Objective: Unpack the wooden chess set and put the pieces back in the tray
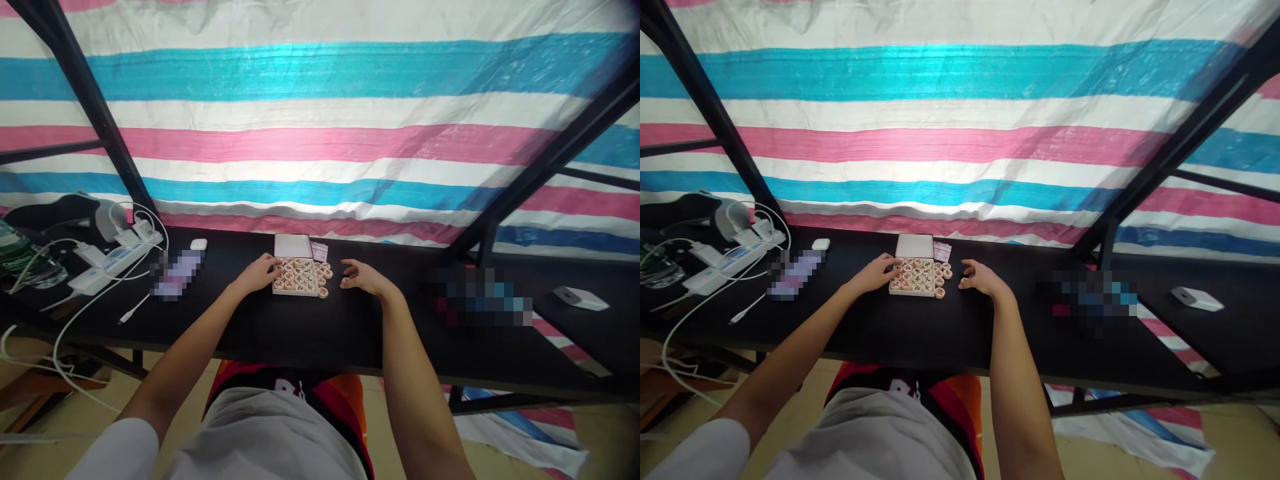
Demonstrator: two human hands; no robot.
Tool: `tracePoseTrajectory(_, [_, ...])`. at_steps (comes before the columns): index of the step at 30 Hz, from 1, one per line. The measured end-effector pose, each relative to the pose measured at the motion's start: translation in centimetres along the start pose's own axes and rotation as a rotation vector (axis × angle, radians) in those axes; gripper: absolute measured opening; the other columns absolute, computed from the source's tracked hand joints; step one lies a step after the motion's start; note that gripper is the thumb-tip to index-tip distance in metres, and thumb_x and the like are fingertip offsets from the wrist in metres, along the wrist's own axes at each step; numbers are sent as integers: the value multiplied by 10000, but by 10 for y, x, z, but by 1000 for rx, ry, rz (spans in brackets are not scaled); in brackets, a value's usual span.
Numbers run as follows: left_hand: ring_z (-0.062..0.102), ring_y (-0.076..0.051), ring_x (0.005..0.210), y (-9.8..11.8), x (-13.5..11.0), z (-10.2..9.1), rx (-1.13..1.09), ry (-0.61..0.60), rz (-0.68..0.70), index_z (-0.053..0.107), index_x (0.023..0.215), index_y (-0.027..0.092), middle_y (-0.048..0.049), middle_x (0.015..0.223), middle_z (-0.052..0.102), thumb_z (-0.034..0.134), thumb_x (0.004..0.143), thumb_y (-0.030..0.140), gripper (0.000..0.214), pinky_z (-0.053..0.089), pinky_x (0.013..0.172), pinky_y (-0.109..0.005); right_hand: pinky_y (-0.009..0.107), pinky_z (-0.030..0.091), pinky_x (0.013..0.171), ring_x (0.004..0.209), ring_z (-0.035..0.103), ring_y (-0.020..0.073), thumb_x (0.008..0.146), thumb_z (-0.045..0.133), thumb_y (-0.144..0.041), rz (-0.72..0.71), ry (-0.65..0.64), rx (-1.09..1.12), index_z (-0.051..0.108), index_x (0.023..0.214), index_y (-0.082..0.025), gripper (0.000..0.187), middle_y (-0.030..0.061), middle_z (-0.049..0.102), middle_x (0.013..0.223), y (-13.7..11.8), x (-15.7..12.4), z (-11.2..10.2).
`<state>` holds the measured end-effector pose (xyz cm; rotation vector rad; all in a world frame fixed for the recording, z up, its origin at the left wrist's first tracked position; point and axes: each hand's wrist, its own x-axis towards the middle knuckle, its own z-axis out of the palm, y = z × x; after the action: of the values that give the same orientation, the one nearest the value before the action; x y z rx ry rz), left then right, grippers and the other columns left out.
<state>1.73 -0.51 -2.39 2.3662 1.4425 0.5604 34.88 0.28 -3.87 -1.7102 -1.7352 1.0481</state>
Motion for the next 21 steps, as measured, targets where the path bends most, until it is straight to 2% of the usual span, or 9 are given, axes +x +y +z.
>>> tracePoseTrajectory(5, [590,-181,876,1,0,0,-2,0,-8,610,1177,220,-58,1132,551,458,874,429,398,465,762,-275,304,499,795,842,634,180,524,834,-205,-66,-14,49,518,1259,-159,801,110,620,1075,-4,5,13])
tracePoseTrajectory(9, [590,-177,869,2,0,-1,-3,-2,-10,607,1183,217,-60,1136,548,464,872,420,398,465,775,-279,307,501,782,875,637,198,542,834,-276,-102,-24,65,528,1249,-156,780,131,614,1126,-9,4,15])
tracePoseTrajectory(11, [591,-178,866,1,0,-1,3,-2,-8,606,1186,214,-62,1131,550,462,874,421,401,467,775,-279,314,490,803,892,631,202,603,796,-341,-123,37,15,564,1208,-155,674,119,635,1089,-14,1,13])
tracePoseTrajectory(14, [595,-181,876,0,0,-1,8,-5,-9,603,1191,221,-60,1133,551,456,880,422,399,471,775,-278,330,472,830,869,623,191,741,668,-384,-188,197,-88,632,1094,-161,419,83,672,970,-23,-1,15])
tracePoseTrajectory(16, [596,-188,902,0,1,0,7,-5,-7,596,1199,226,-61,1142,550,446,887,418,396,471,793,-281,334,467,835,854,614,183,817,564,-327,-290,317,-148,651,1054,-166,299,70,673,935,-32,-1,23])
tracePoseTrajectory(18, [594,-196,939,-1,1,0,2,-1,0,593,1199,228,-62,1150,550,413,905,415,392,464,838,-295,335,457,853,895,599,188,855,484,-258,-444,385,-227,653,1065,-165,285,81,663,977,-42,0,38])
tracePoseTrajectory(21, [585,-200,992,-1,2,2,-9,13,0,603,1176,228,-59,1151,556,363,930,383,376,440,910,-307,341,421,920,1013,559,209,882,444,-230,-663,309,-402,643,1118,-174,313,96,645,1084,-59,1,66])
